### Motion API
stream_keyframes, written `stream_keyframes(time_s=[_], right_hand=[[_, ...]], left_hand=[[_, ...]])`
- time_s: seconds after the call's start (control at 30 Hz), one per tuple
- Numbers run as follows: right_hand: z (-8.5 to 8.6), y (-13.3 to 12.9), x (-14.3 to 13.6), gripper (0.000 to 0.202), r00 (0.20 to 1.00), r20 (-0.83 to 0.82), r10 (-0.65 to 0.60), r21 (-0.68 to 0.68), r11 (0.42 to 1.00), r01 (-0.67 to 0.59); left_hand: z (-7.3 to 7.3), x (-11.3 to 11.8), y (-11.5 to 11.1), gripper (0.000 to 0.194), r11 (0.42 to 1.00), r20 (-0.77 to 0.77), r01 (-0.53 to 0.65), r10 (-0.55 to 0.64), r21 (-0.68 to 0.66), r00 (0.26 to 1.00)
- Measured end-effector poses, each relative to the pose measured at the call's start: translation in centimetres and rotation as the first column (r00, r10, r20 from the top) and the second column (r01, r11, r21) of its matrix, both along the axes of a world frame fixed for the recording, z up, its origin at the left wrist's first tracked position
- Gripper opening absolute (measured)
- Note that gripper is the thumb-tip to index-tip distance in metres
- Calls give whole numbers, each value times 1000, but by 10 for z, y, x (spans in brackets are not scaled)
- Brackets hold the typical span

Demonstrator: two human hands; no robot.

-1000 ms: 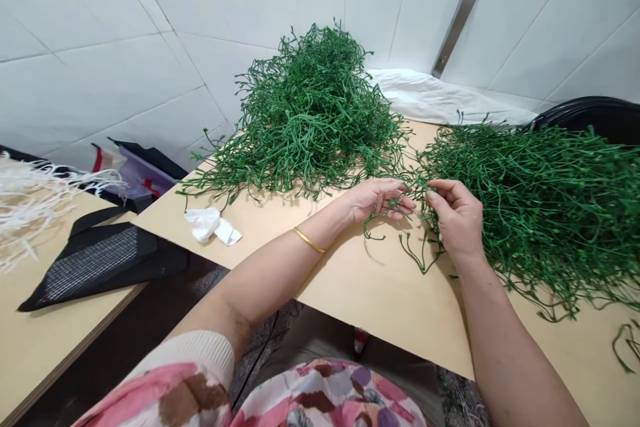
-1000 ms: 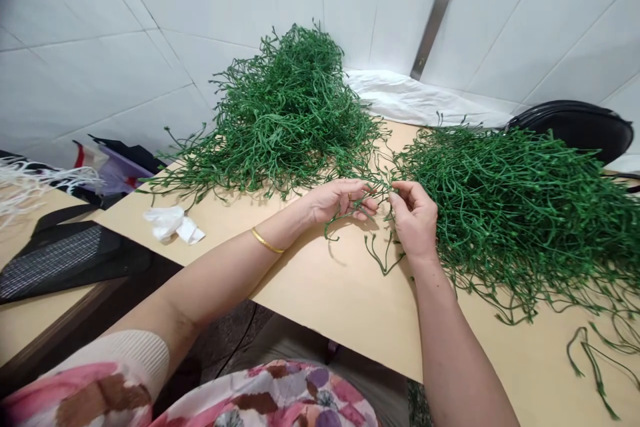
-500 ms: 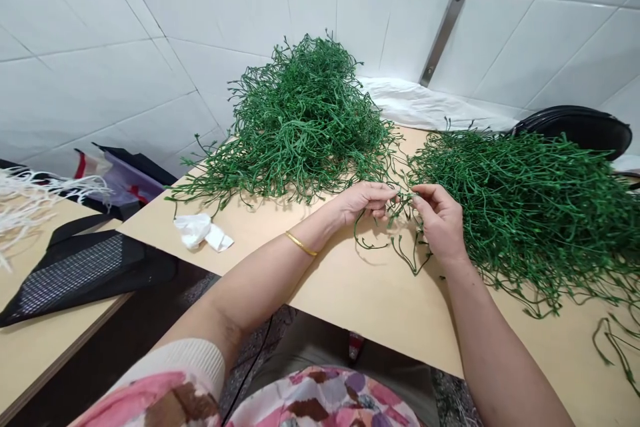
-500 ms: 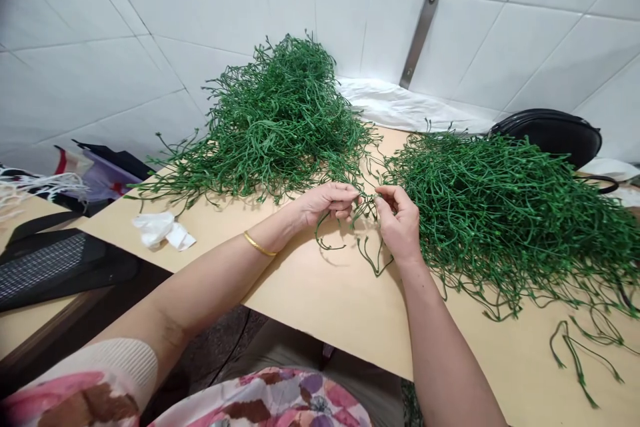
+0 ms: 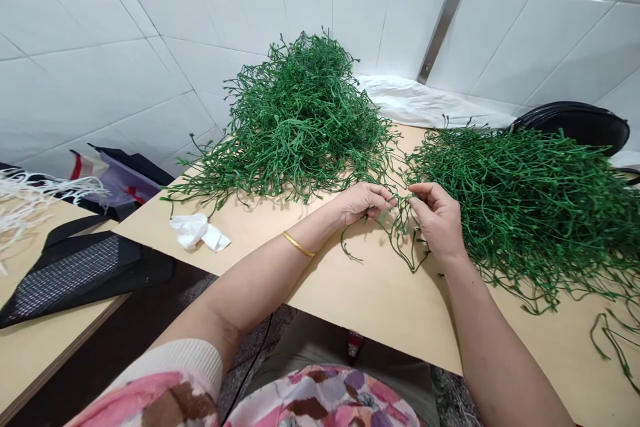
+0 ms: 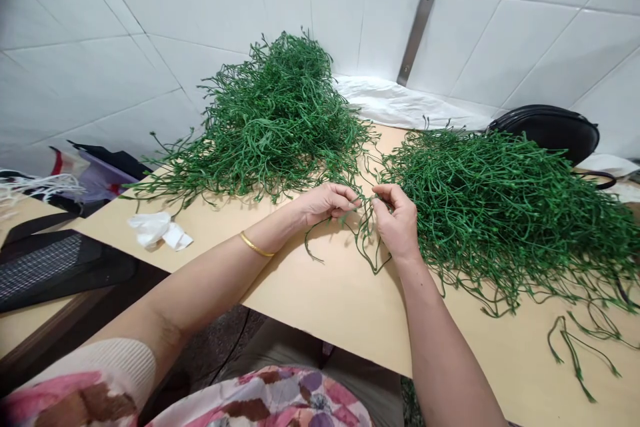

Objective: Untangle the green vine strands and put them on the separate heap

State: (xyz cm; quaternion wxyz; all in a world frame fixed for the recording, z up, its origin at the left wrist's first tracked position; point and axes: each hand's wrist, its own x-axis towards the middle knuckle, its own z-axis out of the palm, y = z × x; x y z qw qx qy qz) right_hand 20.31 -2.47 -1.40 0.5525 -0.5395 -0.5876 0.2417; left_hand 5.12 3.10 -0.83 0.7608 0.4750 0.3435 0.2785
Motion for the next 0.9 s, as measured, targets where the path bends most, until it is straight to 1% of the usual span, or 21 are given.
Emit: stream_keyframes(time_s=[0.1,0.17,0.3,0.4,0.5,0.57,0.67,0.77,0.83,0.9], right_hand=[[2,-3,-4,15,990,138,-19,27,1000,15],[3,-4,-5,14,967,251,-43,73,997,25],[2,-4,-6,13,900,426,-91,172,985,18],[1,-4,-6,8,846,520,-121,220,976,4],[-1,-3,-7,6,805,577,-136,235,972,-4],[-2,-3,-6,6,790,594,-156,249,968,4],[-4,-2,-5,8,755,623,-205,286,958,24],[-4,-3,-5,9,710,663,-237,306,951,31],[-3,-3,-5,8,699,678,-229,300,954,22],[-1,-4,-6,7,707,681,-191,277,961,-7]], left_hand=[[0,-1,-1,14,999,-30,30,-30,14,999],[-1,-1,0,17,999,-1,36,-36,5,999],[-2,0,2,16,997,55,8,-4,-72,999],[-1,1,2,25,998,16,-40,41,-46,999],[-1,2,1,35,996,-50,-88,88,10,995],[-1,2,0,38,997,-74,-72,72,-1,995],[-1,1,1,33,998,-72,-34,31,-46,997],[-1,1,2,25,997,-45,-21,18,-75,999],[0,2,2,21,994,-28,-40,37,-99,999],[1,2,1,18,989,-7,-71,71,-126,997]])
